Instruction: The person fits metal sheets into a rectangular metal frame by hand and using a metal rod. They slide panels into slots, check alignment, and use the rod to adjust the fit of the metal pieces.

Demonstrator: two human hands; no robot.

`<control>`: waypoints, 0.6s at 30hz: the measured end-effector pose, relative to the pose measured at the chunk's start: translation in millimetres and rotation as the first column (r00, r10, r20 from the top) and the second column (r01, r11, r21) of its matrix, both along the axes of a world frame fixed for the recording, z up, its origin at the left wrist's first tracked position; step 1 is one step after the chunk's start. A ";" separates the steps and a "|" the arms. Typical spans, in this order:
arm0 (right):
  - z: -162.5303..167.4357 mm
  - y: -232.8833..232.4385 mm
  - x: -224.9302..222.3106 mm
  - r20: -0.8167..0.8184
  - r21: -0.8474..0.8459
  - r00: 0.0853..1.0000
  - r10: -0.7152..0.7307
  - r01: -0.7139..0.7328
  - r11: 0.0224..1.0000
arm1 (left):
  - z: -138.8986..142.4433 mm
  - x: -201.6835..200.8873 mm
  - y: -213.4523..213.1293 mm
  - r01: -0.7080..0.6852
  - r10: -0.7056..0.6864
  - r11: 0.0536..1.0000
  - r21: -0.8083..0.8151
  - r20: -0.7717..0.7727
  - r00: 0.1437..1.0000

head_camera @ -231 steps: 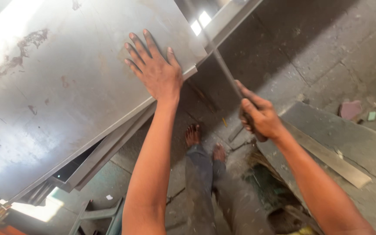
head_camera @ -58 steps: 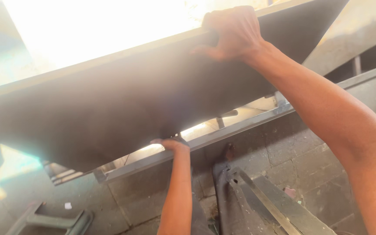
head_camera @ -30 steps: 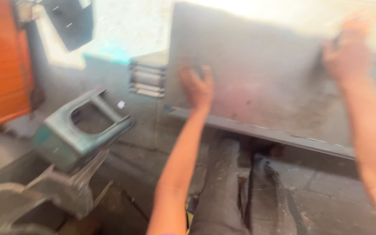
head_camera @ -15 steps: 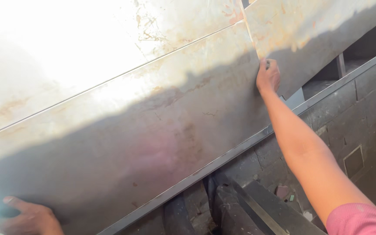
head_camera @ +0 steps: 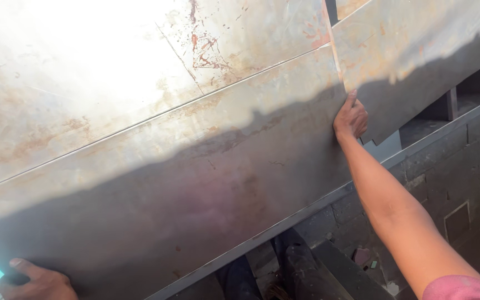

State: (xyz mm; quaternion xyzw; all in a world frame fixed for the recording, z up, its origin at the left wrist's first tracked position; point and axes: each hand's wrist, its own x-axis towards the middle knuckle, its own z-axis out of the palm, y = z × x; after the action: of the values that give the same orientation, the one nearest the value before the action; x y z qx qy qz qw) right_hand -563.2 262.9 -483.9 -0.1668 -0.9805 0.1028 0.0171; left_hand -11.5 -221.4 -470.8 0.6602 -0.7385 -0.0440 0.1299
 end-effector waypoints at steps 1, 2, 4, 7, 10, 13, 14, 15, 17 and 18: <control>-0.9 -0.7 0.3 -0.033 -0.012 0.999 -0.002 0.002 1.000 | 2.2 1.3 0.1 -0.004 0.004 0.999 0.045 -0.007 1.000; -1.6 -1.6 0.9 -0.063 -0.019 0.998 0.003 -0.004 1.000 | 4.3 2.0 2.9 -0.015 0.016 0.995 0.096 -0.010 1.000; -2.4 -3.5 2.6 0.013 -0.025 1.000 -0.024 0.025 0.999 | 4.5 -1.1 9.0 -0.023 0.026 0.995 0.096 -0.034 0.999; -2.6 -6.6 5.7 0.059 -0.002 0.997 -0.058 0.058 0.998 | 2.3 -1.9 13.7 0.069 -0.069 0.998 0.007 0.069 0.995; -2.0 -9.6 9.1 0.010 -0.053 1.000 0.004 -0.004 0.999 | 1.2 4.6 7.0 0.056 -0.054 0.997 0.054 -0.027 0.998; 0.0 -13.3 11.7 -0.005 -0.060 1.000 0.012 -0.012 0.998 | 3.7 10.7 -3.6 0.003 -0.008 0.993 0.115 0.044 0.999; -0.8 -12.8 12.0 -0.011 -0.058 1.000 0.008 -0.009 0.998 | 4.7 10.5 -5.4 -0.019 0.007 0.994 0.111 0.105 0.994; -1.7 -12.1 12.1 -0.034 -0.049 0.999 0.011 -0.012 0.999 | 6.2 9.6 -6.2 -0.012 0.008 0.994 0.113 0.031 0.999; -2.1 -11.9 12.2 -0.061 -0.017 0.998 0.017 -0.018 1.000 | 7.7 5.8 -3.6 0.002 0.011 0.991 0.131 -0.097 0.995; -2.3 -11.7 11.9 -0.050 -0.019 0.999 0.002 -0.003 1.000 | 7.4 3.2 -0.5 -0.021 0.030 0.990 0.141 -0.059 0.998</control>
State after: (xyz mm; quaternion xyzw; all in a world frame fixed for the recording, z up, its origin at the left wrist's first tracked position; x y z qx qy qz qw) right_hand -551.2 251.2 -486.2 -0.1629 -0.9789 0.1166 0.0400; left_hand -8.3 -221.9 -463.4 0.6754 -0.7208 -0.1140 0.1060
